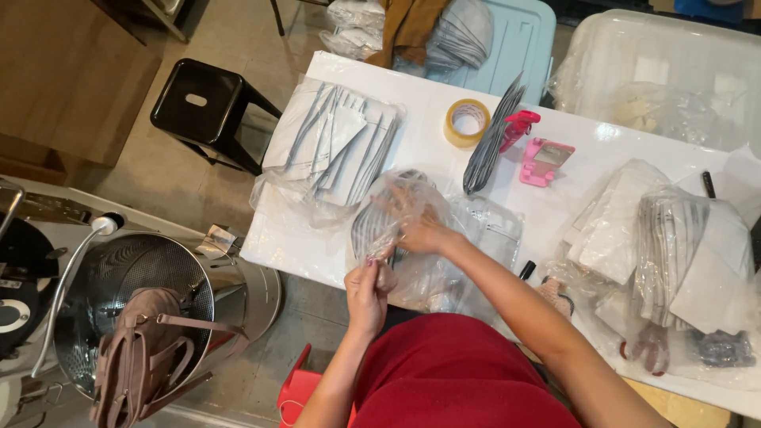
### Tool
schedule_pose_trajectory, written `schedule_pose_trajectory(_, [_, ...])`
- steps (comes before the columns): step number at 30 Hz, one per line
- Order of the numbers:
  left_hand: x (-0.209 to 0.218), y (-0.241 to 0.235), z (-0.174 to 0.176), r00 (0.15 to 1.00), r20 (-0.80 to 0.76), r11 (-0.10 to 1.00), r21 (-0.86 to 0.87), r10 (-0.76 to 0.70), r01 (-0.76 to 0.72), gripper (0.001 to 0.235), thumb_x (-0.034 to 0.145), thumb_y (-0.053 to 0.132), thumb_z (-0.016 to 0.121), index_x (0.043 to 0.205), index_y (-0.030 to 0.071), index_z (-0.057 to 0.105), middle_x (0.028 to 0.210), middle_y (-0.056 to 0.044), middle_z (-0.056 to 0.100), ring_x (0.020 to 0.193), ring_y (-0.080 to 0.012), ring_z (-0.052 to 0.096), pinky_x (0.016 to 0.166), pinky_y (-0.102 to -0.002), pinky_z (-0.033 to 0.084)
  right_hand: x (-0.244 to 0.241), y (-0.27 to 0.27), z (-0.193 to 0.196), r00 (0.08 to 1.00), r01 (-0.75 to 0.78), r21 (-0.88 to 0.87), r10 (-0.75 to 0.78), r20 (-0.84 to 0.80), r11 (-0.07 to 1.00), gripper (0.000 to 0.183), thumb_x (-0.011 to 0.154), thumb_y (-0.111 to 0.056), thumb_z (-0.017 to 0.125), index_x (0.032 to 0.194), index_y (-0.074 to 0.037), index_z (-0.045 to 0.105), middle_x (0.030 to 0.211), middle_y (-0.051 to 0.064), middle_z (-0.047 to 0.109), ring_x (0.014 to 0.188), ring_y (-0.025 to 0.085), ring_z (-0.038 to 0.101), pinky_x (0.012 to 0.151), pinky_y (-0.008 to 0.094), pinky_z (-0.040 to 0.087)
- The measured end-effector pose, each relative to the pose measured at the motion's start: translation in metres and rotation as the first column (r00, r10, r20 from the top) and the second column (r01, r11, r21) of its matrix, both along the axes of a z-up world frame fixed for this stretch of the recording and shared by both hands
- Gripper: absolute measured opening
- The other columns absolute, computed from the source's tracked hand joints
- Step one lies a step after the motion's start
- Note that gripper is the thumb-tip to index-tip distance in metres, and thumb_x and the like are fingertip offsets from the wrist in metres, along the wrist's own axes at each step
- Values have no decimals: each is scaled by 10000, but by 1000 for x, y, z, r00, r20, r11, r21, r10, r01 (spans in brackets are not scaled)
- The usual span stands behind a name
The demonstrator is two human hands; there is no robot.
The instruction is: Package white rectangular items into clear plastic bags on a work table.
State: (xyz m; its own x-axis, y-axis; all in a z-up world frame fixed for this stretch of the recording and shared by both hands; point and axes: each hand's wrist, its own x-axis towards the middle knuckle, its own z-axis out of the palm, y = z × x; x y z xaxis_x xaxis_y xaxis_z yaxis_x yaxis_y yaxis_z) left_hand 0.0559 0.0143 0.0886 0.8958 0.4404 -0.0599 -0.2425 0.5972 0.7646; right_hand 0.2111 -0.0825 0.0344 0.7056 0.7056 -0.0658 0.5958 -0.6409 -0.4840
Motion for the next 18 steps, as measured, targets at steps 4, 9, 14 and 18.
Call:
schedule_pose_trajectory(4, [-3, 4, 33, 991, -129, 988, 155, 46, -26, 401, 1035, 218, 558, 657, 84, 560, 653, -50, 538, 592, -93, 417, 571, -251, 354, 9, -43, 52, 853, 112, 466, 156, -498, 878, 434, 845, -169, 736, 1201, 0, 557, 1133, 235, 629, 1031, 342, 617, 900, 466, 518])
schedule_pose_trajectory(9, [-6, 10, -15, 964, -244, 970, 239, 106, -46, 378, 1044, 279, 560, 751, 73, 681, 846, -91, 750, 734, -107, 562, 700, -255, 462, 95, -101, -46, 795, 603, 670, -396, -460, 432, 211, 961, -53, 684, 756, -104, 682, 575, 82, 666, 470, 155, 665, 478, 250, 551])
schedule_pose_trajectory(14, [3, 12, 23, 965, -203, 952, 288, 165, -102, 361, 1061, 216, 540, 747, 83, 661, 582, 35, 485, 589, -36, 425, 572, -196, 357, 131, -115, -96, 445, 891, 236, -851, -280, 388, 1025, 765, -782, 857, 1325, -58, 396, 1339, 226, 426, 1210, 427, 569, 959, 595, 522])
schedule_pose_trajectory(18, [-5, 12, 9, 974, -201, 936, 351, 102, -26, 338, 1049, 205, 549, 768, 77, 686, 616, 5, 569, 611, -47, 472, 601, -203, 376, 133, -85, -50, 393, 917, 103, -827, -402, 385, 1057, 864, -568, 820, 1460, 91, 248, 1411, 306, 361, 1309, 521, 487, 1024, 683, 447])
